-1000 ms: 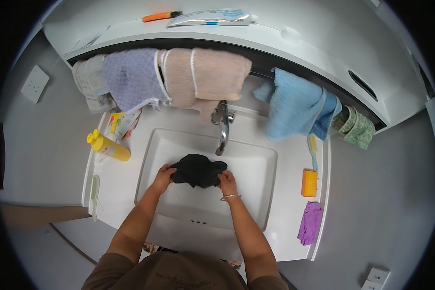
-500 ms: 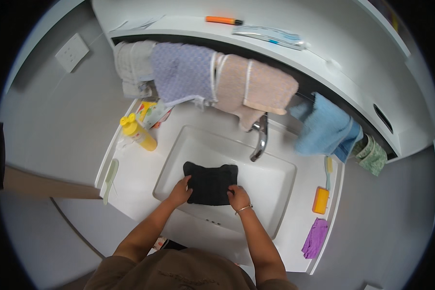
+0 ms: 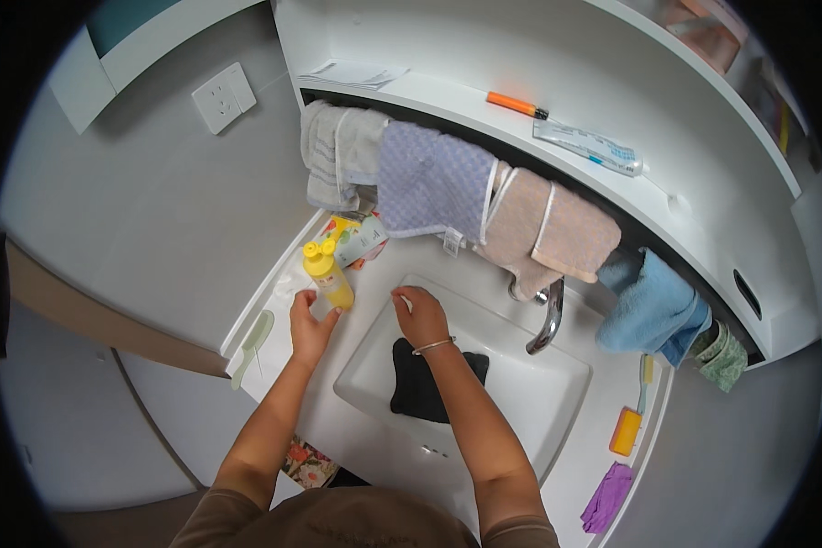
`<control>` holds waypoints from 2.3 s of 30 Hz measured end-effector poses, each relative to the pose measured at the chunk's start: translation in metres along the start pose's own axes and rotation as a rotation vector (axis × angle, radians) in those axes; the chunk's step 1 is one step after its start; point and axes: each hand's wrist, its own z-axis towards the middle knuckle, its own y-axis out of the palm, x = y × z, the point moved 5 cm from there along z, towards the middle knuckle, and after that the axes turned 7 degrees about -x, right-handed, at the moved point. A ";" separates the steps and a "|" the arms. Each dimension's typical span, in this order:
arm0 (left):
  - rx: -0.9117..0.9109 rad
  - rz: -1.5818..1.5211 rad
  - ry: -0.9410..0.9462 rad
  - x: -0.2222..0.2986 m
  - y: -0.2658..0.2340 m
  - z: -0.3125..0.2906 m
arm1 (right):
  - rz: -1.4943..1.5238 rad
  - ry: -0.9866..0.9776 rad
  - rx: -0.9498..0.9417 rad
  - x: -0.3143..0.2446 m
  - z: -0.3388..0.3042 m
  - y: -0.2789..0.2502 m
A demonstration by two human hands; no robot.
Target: The person washes a dark sock by hand in a bathroom sink. They wet the sock under running water, apply liquid detergent, rub and squeeze the fabric to create suds, then rinse repeatedly until the soap is removed. The sock remains in the sink at the end of the clip.
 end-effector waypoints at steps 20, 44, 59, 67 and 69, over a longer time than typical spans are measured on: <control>-0.748 0.073 0.455 0.071 0.008 0.012 | -0.405 0.897 -0.334 0.190 -0.191 -0.041; -0.917 0.780 0.653 0.081 0.070 -0.084 | 0.240 0.882 0.250 0.221 -0.267 -0.012; -0.844 0.983 0.725 0.113 0.110 -0.084 | 0.229 0.905 0.235 0.236 -0.279 -0.007; -0.952 1.048 0.740 0.100 0.091 -0.092 | 0.196 0.935 0.197 0.233 -0.279 -0.008; -0.928 0.999 0.731 0.099 0.093 -0.092 | 0.200 0.914 0.196 0.232 -0.276 -0.007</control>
